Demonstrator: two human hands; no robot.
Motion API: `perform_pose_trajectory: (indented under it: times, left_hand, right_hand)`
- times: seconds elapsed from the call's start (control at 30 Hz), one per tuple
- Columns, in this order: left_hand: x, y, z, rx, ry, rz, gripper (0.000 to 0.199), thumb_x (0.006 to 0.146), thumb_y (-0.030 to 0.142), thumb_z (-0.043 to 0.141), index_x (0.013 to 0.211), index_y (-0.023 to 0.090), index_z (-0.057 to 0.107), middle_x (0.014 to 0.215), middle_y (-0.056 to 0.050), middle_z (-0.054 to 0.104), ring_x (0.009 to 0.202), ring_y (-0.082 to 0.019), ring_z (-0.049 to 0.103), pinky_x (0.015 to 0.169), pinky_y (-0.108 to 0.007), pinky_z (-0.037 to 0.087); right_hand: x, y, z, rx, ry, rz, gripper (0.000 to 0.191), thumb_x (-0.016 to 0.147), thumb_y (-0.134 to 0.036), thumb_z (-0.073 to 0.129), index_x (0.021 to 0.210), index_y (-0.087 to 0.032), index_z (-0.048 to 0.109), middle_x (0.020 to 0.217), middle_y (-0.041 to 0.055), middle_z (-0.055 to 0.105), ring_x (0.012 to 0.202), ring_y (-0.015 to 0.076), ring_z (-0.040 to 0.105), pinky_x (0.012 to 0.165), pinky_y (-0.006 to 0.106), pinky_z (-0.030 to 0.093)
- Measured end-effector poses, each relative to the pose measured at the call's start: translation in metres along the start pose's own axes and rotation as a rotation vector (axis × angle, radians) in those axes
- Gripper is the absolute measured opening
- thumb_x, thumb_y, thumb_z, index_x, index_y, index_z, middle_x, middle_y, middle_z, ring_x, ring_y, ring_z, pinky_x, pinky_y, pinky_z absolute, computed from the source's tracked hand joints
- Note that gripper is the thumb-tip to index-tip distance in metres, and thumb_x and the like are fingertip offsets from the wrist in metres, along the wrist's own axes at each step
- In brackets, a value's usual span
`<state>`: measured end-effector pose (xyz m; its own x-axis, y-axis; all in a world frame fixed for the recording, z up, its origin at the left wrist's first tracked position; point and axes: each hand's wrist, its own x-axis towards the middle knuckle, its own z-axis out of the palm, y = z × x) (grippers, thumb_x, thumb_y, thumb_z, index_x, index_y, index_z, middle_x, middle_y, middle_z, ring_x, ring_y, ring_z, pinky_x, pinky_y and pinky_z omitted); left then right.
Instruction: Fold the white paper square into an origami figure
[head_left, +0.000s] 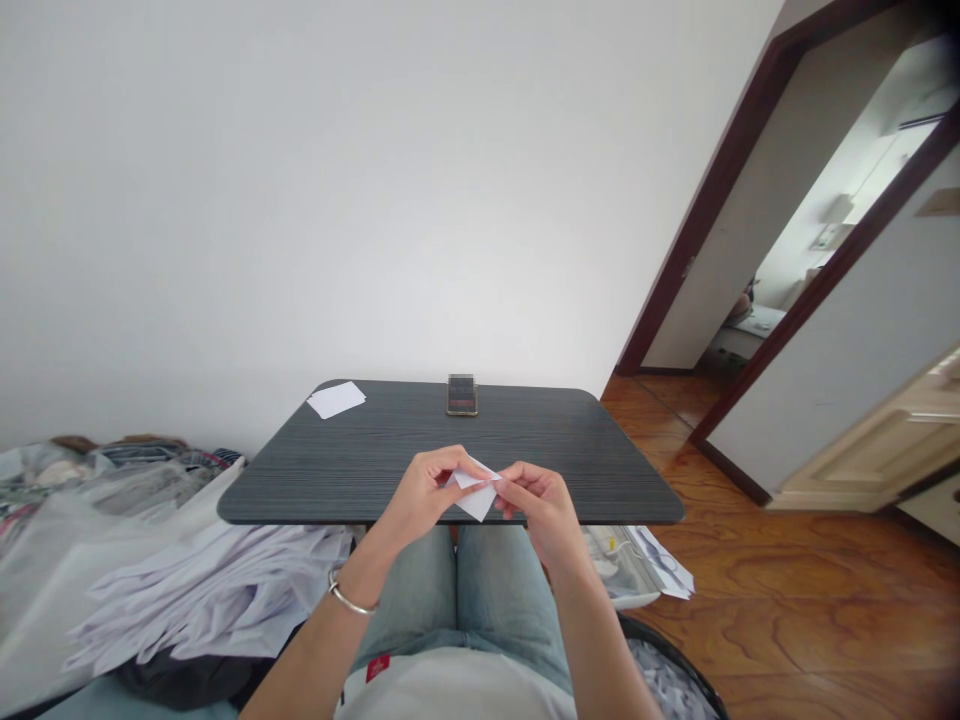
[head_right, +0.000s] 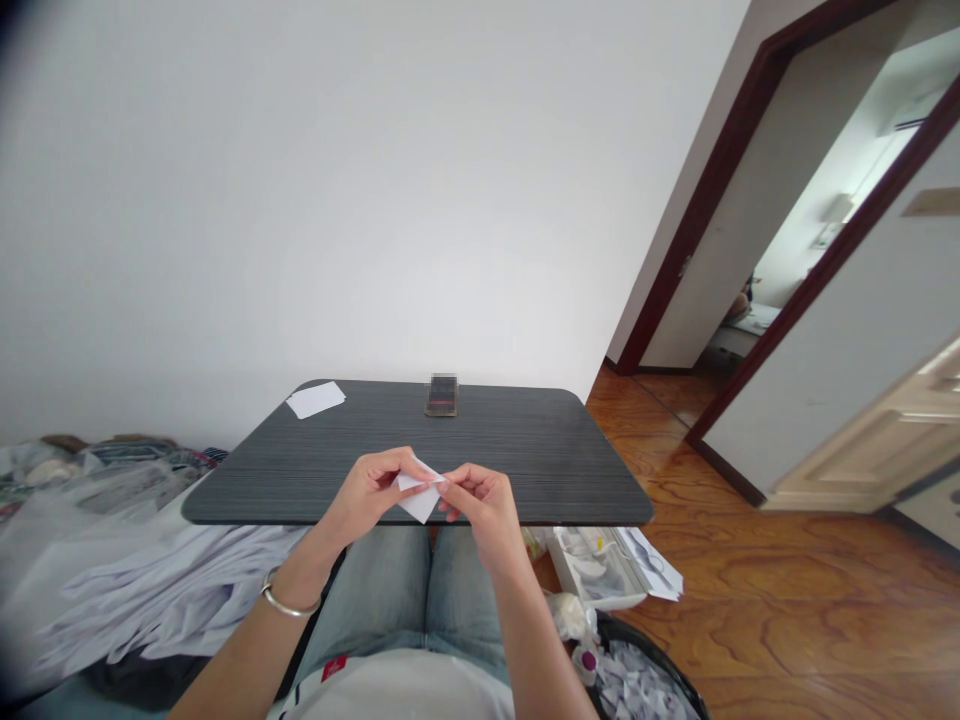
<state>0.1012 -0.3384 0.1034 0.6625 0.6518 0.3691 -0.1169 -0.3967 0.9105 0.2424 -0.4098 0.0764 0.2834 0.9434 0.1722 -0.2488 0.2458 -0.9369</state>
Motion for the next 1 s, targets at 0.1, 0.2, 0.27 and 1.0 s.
perform_pose_trajectory:
  times: [0.1, 0.2, 0.27, 1.0]
  left_hand:
    - [0.0005, -0.001, -0.0016, -0.021, -0.016, -0.017, 0.013, 0.071, 0.026, 0.064, 0.07, 0.014, 0.068, 0.066, -0.001, 0.056, 0.06, -0.011, 0.049, 0.054, -0.02, 0.035]
    - [0.0003, -0.0006, -0.0022, -0.037, -0.033, -0.016, 0.014, 0.071, 0.026, 0.064, 0.071, 0.013, 0.067, 0.067, -0.001, 0.057, 0.06, -0.01, 0.048, 0.054, -0.019, 0.035]
    - [0.0, 0.0006, -0.0016, -0.013, -0.036, 0.005, 0.015, 0.073, 0.027, 0.063, 0.076, 0.014, 0.068, 0.068, -0.001, 0.057, 0.061, -0.01, 0.048, 0.055, -0.02, 0.034]
    - [-0.0005, -0.0006, 0.0062, 0.06, 0.021, 0.059, 0.014, 0.075, 0.027, 0.062, 0.076, 0.015, 0.069, 0.064, 0.0, 0.054, 0.06, -0.01, 0.047, 0.054, -0.02, 0.032]
  right_hand:
    - [-0.0003, 0.0005, -0.0004, 0.005, -0.01, 0.008, 0.014, 0.062, -0.028, 0.071, 0.063, -0.014, 0.067, 0.049, 0.0, 0.06, 0.045, 0.0085, 0.05, 0.039, 0.016, 0.038]
    - [-0.0001, 0.0002, -0.0002, -0.005, -0.001, -0.017, 0.013, 0.063, -0.027, 0.07, 0.064, -0.015, 0.067, 0.05, 0.0, 0.059, 0.046, 0.0081, 0.049, 0.038, 0.016, 0.037]
    - [0.0004, -0.0004, 0.0001, -0.017, 0.003, -0.034, 0.013, 0.065, -0.027, 0.069, 0.063, -0.015, 0.067, 0.05, -0.0006, 0.058, 0.046, 0.0075, 0.048, 0.038, 0.015, 0.036]
    - [-0.0014, -0.003, 0.0005, -0.088, -0.044, -0.099, 0.016, 0.072, -0.03, 0.063, 0.063, -0.016, 0.063, 0.053, -0.0017, 0.057, 0.049, 0.0077, 0.05, 0.042, 0.015, 0.041]
